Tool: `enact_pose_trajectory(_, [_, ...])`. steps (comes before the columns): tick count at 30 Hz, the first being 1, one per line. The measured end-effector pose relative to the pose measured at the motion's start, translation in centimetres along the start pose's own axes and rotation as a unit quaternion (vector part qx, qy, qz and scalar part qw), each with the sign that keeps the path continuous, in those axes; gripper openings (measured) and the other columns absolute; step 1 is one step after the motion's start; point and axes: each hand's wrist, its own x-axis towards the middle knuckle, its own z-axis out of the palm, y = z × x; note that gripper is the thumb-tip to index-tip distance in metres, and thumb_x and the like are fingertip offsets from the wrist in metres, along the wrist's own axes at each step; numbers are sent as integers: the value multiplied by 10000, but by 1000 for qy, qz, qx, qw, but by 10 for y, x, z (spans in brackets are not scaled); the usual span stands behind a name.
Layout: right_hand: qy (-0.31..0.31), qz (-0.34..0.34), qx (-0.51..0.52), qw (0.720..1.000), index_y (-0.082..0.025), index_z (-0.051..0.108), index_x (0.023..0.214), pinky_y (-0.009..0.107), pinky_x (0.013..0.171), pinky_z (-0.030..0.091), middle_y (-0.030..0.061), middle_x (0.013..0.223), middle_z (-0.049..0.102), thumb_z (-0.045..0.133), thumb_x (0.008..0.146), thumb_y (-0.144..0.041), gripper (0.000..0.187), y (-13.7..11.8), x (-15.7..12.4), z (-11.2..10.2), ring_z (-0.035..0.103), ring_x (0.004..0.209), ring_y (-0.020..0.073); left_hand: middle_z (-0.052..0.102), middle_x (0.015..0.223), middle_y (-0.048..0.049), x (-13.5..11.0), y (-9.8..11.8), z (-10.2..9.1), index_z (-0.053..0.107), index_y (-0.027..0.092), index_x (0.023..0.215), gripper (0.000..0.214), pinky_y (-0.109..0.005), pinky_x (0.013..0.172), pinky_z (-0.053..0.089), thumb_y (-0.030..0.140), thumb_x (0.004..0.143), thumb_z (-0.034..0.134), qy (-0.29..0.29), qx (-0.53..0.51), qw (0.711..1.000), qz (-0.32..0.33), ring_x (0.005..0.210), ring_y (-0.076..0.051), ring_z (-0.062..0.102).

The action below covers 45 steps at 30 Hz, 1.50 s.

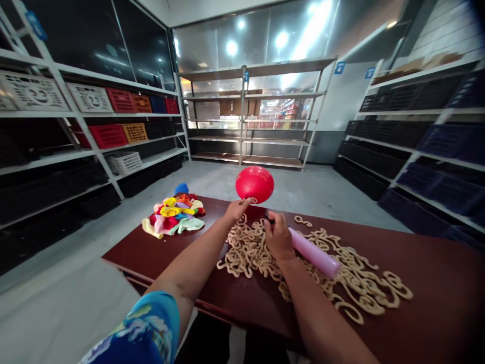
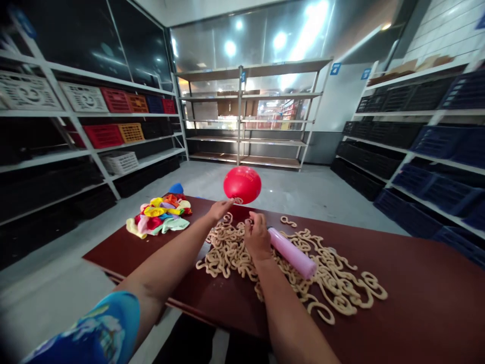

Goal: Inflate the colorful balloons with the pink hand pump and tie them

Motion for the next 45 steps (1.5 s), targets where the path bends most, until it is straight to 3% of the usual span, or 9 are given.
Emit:
enact_pose_trajectory(6, [-23, -19, -17, 999, -184, 502, 1027, 344, 769, 469, 69, 921, 554, 423, 829, -240, 220, 1, -1, 1, 538, 881, 198, 617, 1050, -121, 0, -25, -57, 651, 174, 990, 341, -305, 846, 386, 374, 742, 530, 97, 255, 962, -13, 974, -235, 543])
enact_pose_trajectory(12, [-36, -23, -31, 999, -200, 508, 1023, 336, 719, 469, 71, 926, 560, 422, 827, -247, 218, 1, -2, -1, 545, 874, 206, 603, 1013, -171, -3, -44, -141, 698, 171, 850, 220, -388, 838, 384, 173, 649, 609, 78, 392, 917, -10, 1007, -320, 511])
enact_pose_trajectory(15, [-42, -21, -36, 998, -202, 511, 1033, 331, 689, 466, 72, 930, 565, 423, 830, -261, 229, 3, -3, 0, 550, 856, 204, 599, 1005, -175, -13, -51, -171, 688, 187, 867, 220, -422, 820, 383, 215, 663, 614, 99, 447, 888, -39, 1019, -345, 495])
enact_pose_trajectory(20, [-44, -31, -42, 998, -198, 513, 1038, 322, 689, 463, 71, 937, 573, 427, 827, -256, 235, 6, -5, 4, 546, 876, 202, 589, 998, -204, -30, -68, -194, 648, 164, 810, 301, -473, 834, 352, 396, 621, 673, 132, 469, 869, -88, 1063, -392, 465])
enact_pose_trajectory(25, [-46, -26, -41, 998, -194, 522, 1027, 323, 690, 471, 72, 948, 577, 436, 828, -260, 227, 6, -5, 5, 554, 869, 200, 623, 917, -194, -39, -70, -205, 646, 152, 776, 177, -448, 802, 367, 301, 699, 589, 107, 462, 874, -106, 973, -366, 543])
enact_pose_trajectory(30, [-57, -25, -10, 998, -193, 527, 1034, 323, 690, 479, 79, 953, 580, 438, 839, -267, 227, -6, -5, 0, 569, 836, 194, 644, 853, -101, -47, -27, -194, 642, 184, 854, 213, -333, 722, 406, 304, 732, 514, 79, 390, 918, -3, 809, -242, 583])
enact_pose_trajectory(35, [-138, -29, 150, 979, -203, 508, 1109, 266, 618, 482, 74, 1029, 567, 492, 828, -343, 314, -28, -4, -14, 570, 679, 120, 611, 691, -39, -62, 12, -137, 609, 166, 778, 212, -239, 543, 398, 355, 715, 537, -96, 144, 983, 54, 584, -139, 541])
enact_pose_trajectory(40, [-257, 14, 253, 932, -215, 395, 1263, 223, 532, 463, 91, 1116, 565, 634, 706, -405, 636, -42, -8, -16, 593, 655, 110, 574, 634, -16, -70, 18, -75, 565, 149, 765, 252, -218, 495, 379, 393, 704, 577, -214, -21, 976, 27, 539, -118, 520])
enact_pose_trajectory(45, [-186, 67, 199, 960, -212, 511, 1111, 261, 642, 470, 32, 955, 623, 541, 784, -305, 342, -31, -8, -4, 583, 693, 114, 597, 698, -20, -56, 7, -50, 587, 144, 833, 269, -218, 549, 402, 385, 715, 577, -247, -79, 963, 73, 600, -116, 536])
